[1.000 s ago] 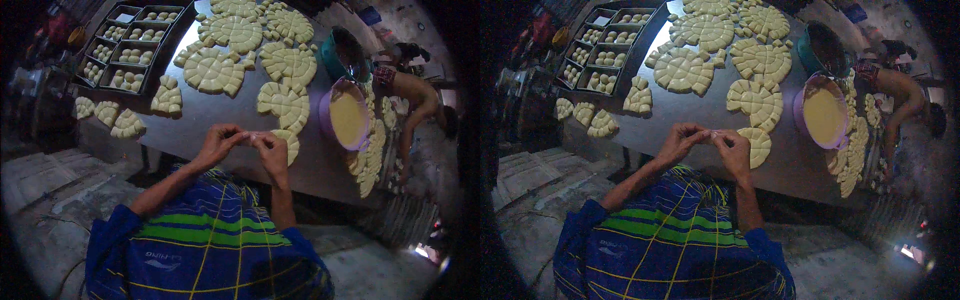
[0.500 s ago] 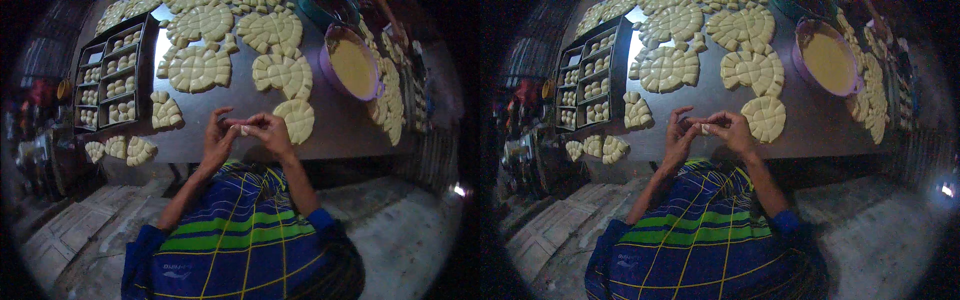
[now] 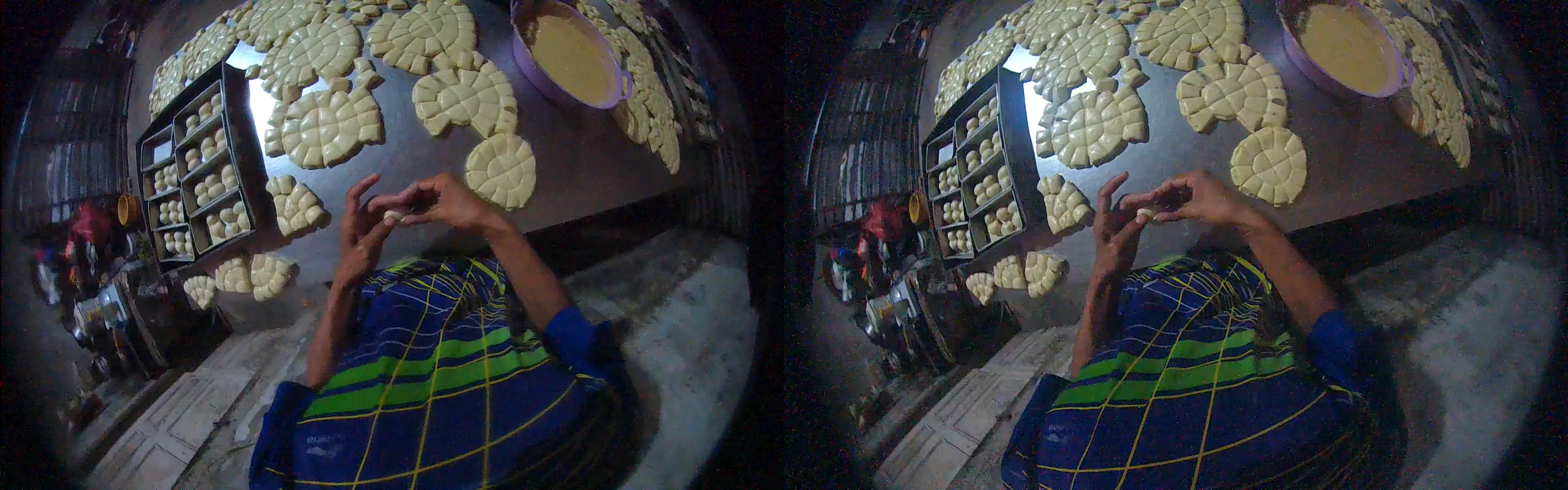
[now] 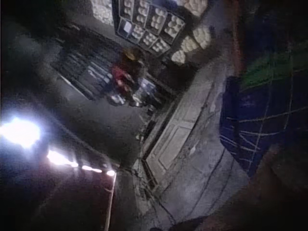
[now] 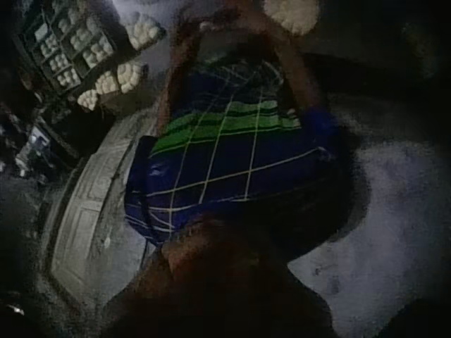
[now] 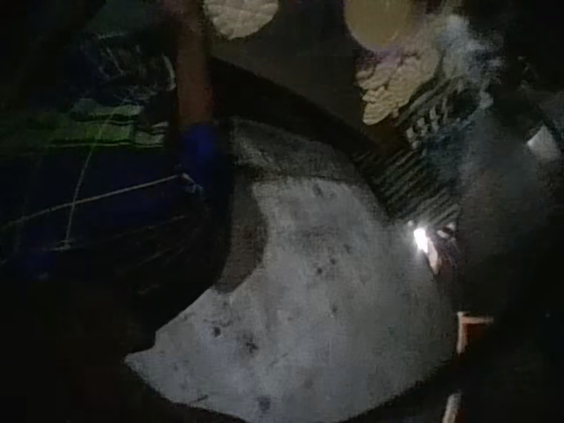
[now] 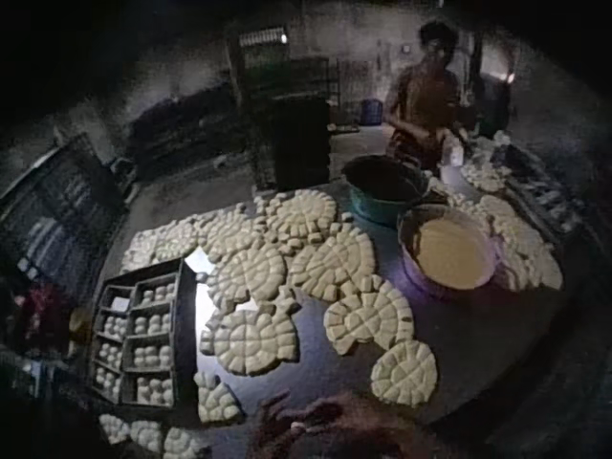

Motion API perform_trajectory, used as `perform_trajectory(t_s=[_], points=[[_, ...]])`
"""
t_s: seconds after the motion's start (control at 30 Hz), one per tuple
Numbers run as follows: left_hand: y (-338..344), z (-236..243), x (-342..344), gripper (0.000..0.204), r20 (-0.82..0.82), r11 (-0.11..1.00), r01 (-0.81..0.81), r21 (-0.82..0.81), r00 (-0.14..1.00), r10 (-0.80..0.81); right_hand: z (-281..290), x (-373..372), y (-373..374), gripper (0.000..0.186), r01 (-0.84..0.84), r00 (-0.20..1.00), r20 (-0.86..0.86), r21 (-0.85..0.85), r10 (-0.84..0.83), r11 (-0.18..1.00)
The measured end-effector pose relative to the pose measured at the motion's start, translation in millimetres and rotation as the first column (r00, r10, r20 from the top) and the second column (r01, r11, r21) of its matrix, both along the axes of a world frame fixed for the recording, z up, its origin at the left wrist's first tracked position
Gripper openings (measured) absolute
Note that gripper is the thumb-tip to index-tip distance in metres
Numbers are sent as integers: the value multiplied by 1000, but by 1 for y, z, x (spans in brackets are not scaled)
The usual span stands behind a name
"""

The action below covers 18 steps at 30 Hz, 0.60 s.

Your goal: The person prepares pieces of dough by adding a dark filling from a bowl, rolling them into spheres by hand, and arranging them into metal baking tins.

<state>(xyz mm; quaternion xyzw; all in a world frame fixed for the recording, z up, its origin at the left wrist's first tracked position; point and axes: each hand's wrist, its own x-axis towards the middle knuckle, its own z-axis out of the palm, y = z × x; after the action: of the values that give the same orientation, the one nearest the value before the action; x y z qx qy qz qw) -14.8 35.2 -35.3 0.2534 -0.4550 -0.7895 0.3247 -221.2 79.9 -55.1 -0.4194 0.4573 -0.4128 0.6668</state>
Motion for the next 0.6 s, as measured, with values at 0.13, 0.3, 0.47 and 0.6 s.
perform_trajectory(t_s=[0.13, 0.3, 0.47, 0.6], points=[[-3, 1, 3, 67, -54, 971, -196, -134, 980, 191, 6, 20, -4, 29, 36, 942, -320, -204, -101, 978], [-29, -3, 31, 59, -42, 933, -344, -107, 939, 341, -26, 45, 8, 26, -262, 538, -749, -585, -387, 767], [-32, -7, 60, 44, 94, 905, -388, -177, 908, 408, -37, 39, 18, 34, -254, 550, -767, -530, -330, 809], [-28, -8, 59, 35, 102, 905, -410, -114, 901, 421, -61, -18, -11, 39, -226, 324, -758, -643, -565, 732]])
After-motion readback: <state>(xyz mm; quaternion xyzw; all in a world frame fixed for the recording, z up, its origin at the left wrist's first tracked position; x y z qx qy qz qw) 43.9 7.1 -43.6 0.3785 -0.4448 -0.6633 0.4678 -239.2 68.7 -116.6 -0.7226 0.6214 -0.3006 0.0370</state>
